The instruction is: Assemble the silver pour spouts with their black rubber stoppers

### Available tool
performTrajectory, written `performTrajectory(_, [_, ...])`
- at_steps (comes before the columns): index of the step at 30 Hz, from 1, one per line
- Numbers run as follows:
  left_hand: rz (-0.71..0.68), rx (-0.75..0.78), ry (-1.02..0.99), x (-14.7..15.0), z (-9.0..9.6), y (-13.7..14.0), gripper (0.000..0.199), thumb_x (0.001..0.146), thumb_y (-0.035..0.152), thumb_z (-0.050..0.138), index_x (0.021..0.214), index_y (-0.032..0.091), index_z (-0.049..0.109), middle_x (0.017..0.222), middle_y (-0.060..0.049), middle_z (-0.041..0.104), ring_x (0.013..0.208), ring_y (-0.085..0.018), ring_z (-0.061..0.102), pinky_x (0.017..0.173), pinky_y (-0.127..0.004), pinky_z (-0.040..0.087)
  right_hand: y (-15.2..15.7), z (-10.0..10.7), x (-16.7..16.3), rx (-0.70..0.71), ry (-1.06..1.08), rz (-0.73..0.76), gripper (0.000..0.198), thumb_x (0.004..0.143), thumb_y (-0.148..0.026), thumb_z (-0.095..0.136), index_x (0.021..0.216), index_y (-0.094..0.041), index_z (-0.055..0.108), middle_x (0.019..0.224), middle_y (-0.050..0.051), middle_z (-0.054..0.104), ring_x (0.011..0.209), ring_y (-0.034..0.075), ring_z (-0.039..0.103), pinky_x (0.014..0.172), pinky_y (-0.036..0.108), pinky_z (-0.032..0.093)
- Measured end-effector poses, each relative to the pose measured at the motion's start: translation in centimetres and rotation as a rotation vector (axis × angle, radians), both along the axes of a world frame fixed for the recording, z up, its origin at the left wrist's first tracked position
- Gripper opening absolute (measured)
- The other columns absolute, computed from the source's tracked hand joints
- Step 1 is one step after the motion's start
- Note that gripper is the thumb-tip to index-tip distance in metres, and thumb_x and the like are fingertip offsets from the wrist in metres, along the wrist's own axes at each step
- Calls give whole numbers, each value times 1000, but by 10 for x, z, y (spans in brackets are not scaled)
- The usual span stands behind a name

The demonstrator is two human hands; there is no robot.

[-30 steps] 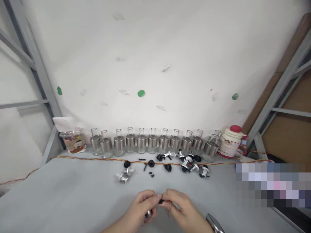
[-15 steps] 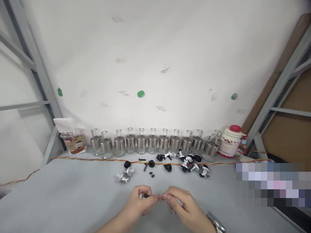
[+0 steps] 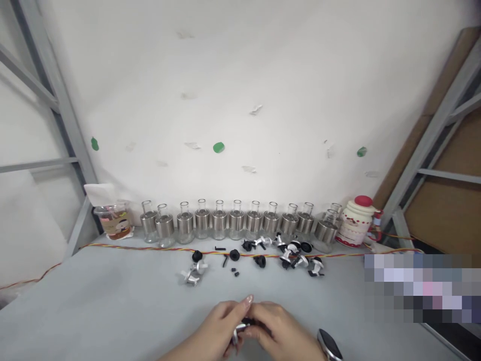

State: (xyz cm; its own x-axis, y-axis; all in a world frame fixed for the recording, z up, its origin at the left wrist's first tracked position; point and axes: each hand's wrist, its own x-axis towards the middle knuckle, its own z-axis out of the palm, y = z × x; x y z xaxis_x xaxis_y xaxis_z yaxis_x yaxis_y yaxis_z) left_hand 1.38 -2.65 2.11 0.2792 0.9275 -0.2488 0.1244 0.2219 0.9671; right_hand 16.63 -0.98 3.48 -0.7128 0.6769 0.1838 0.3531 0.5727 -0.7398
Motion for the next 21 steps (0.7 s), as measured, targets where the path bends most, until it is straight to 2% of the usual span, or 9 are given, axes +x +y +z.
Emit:
performTrajectory(2, [47,47,40,-1,-2,2,53,76,60,32,69,13,57,42,6,46,33,-7,37,32,-17,25,4,-2,1,-32,37,-58,13,82,-26,48,75,-20,57,74,-1,64,71,13,57,68,21,40])
performTrajectory(4, [124,120,82,-5,-1,6,52,77,58,32,75,13,58,51,2,52,39,-10,46,34,-18,31,14,-5,5,-134,122,-179,21,79,-34,49,66,-18,54,59,-3,58,55,12,53,55,20,40])
performTrajectory(6, [225,256,109,-11,3,9,46,78,54,36,87,15,59,75,-4,60,57,-14,55,40,-20,39,31,-8,13,-302,298,-334,30,77,-45,49,63,-18,50,45,-6,49,40,10,45,42,20,37])
performTrajectory(7, [267,332,106,-15,5,11,43,79,51,38,93,16,59,95,-7,59,70,-16,57,45,-21,43,40,-9,18,-332,394,-446,34,73,-49,50,60,-18,48,40,-6,46,36,10,43,38,21,36])
performTrajectory(9, [340,434,80,-21,10,15,39,80,47,40,104,20,57,123,-9,42,87,-18,56,55,-23,48,60,-10,33,-291,538,-674,39,69,-55,51,59,-17,50,39,-5,46,35,10,42,37,21,35])
performTrajectory(12, [401,492,40,-28,12,21,39,82,43,40,114,24,50,131,-7,33,99,-21,52,60,-26,50,85,-9,56,-235,593,-834,42,68,-57,50,59,-17,50,39,-5,45,35,9,42,37,21,34])
performTrajectory(16, [472,515,73,-33,10,27,37,82,42,40,113,25,50,131,-5,34,113,-23,42,76,-30,49,101,-12,65,-175,575,-890,45,69,-58,45,74,-14,55,47,-2,52,37,11,46,41,24,40])
performTrajectory(19, [531,502,48,-34,7,29,38,83,41,39,118,26,43,133,-4,33,118,-21,37,92,-34,40,99,-19,51,-109,473,-849,42,72,-49,45,90,-12,56,56,-1,55,41,13,51,46,28,44])
performTrajectory(21, [551,480,39,-35,6,31,40,84,40,39,121,26,38,132,-5,36,120,-20,36,96,-36,35,95,-23,37,-38,378,-797,35,70,-38,51,95,-15,57,68,2,57,52,14,55,58,30,46])
